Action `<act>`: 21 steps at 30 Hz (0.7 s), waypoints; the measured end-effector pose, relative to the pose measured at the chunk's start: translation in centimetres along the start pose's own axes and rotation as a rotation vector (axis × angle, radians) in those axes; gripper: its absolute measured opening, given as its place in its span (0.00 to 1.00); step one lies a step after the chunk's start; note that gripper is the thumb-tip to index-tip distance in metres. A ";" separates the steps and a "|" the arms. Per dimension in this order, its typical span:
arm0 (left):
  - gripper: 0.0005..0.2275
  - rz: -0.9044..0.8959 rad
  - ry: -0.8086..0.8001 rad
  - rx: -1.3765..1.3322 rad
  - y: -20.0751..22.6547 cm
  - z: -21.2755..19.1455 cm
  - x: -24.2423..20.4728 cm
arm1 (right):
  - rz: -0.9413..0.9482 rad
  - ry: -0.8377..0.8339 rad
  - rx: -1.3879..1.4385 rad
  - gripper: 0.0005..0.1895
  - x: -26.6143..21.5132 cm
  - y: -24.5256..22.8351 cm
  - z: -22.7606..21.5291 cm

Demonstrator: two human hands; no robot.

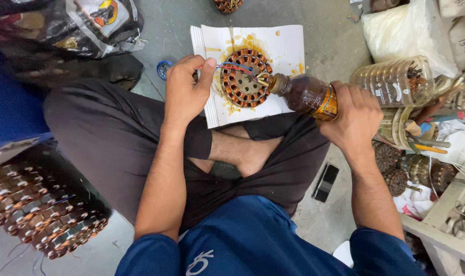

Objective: The person sits on the floor and repeatedly pours a brown liquid from a plastic bottle onto copper-wound motor stators placed on a white paper. The person handles the stators one at a time, rotating them to coat the windings, then sets them aside.

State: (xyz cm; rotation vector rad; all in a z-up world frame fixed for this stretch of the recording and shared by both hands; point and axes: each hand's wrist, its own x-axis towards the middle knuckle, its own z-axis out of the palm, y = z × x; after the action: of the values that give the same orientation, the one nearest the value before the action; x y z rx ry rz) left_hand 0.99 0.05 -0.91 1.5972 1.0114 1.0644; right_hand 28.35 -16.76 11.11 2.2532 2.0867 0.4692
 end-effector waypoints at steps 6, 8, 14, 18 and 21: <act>0.24 -0.179 0.038 -0.152 -1.2 1.0 0.2 | 0.064 0.120 0.210 0.35 1.9 4.1 6.1; 0.32 -0.183 0.042 -0.293 -1.8 1.0 0.2 | 0.150 0.192 0.475 0.40 3.0 6.2 10.0; 0.37 -0.314 0.079 -0.586 -3.3 2.1 0.3 | 0.511 0.378 1.397 0.47 7.3 10.7 24.1; 0.34 -0.214 0.116 -0.655 -3.7 2.7 1.2 | 0.765 0.330 1.536 0.47 8.4 12.6 29.5; 0.34 -0.141 0.050 -0.558 -4.0 3.1 1.8 | 1.045 0.333 1.715 0.46 7.7 14.0 31.0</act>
State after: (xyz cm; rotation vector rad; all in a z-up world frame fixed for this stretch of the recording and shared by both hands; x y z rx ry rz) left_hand 3.93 1.89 -5.07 1.0377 0.7566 1.1659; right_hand 49.82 -5.05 -13.80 4.1353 0.9120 -1.8227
